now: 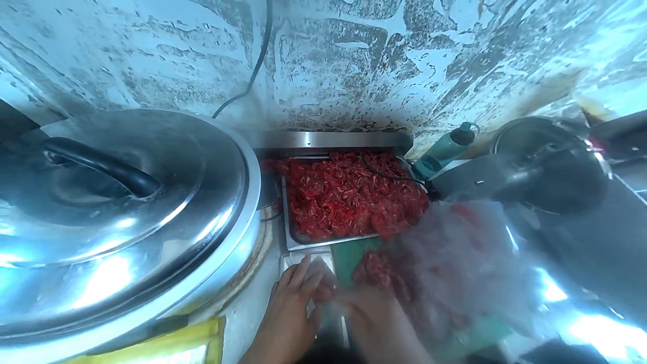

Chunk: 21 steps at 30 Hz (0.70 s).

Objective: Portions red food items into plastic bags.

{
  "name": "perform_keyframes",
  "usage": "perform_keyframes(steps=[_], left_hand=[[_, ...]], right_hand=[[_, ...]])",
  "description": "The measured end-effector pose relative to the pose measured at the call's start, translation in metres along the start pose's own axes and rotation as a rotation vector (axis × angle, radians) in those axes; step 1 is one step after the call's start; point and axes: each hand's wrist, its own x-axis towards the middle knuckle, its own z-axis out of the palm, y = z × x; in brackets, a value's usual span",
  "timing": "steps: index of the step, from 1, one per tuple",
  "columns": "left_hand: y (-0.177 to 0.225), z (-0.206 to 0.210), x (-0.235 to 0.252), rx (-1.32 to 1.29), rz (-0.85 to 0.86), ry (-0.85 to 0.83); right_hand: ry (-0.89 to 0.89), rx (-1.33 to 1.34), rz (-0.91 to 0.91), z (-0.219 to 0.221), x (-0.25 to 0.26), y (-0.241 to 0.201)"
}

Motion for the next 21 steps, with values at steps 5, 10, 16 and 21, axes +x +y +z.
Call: perform_keyframes(steps=[5, 10, 16, 21], left_hand=[[-0.003, -0.005, -0.006, -0.024, 0.029, 0.011], [-0.008, -0.002, -0.015, -0.156, 0.086, 0.180], [-0.012, -0.001, -0.023, -0.250, 0.125, 0.376], [-0.018, 0.001, -0.030, -0.260, 0.103, 0.390]], right_hand=[[-0.026, -0.157, 0.127, -0.001, -0.006, 0.004], [0.034, -0.036, 0.165, -0.009, -0.011, 0.015], [0.044, 0.018, 0.209, -0.003, -0.018, 0.015], [0.061, 0.017, 0.207, 0.005, -0.020, 0.019]])
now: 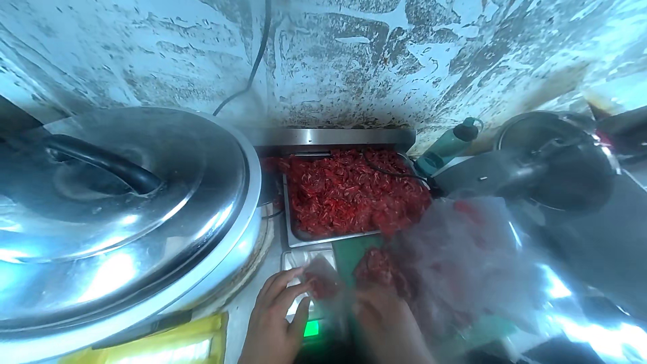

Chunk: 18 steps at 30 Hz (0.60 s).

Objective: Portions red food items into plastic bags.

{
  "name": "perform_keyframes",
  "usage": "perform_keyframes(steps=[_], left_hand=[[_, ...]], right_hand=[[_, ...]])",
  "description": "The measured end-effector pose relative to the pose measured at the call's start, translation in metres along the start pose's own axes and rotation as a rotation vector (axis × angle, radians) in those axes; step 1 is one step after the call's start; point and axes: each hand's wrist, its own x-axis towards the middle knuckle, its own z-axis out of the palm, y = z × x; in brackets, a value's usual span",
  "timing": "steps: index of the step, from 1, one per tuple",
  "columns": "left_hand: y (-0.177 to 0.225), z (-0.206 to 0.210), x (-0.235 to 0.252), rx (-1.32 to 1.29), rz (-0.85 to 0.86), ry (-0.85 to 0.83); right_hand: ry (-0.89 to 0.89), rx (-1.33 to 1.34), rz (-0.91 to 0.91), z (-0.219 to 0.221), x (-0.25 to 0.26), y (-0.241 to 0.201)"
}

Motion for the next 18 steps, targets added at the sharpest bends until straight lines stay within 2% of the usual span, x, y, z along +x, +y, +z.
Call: perform_keyframes(steps=[6, 18], left_hand=[[-0.002, 0.000, -0.007, 0.005, -0.033, -0.002], [-0.004, 0.003, -0.009, 0.015, -0.047, -0.037]], right_hand=[[0.066, -0.057, -0.011, 0.006, 0.003, 0.006], [0.030, -0.069, 0.031, 0.015, 0.004, 0.012]])
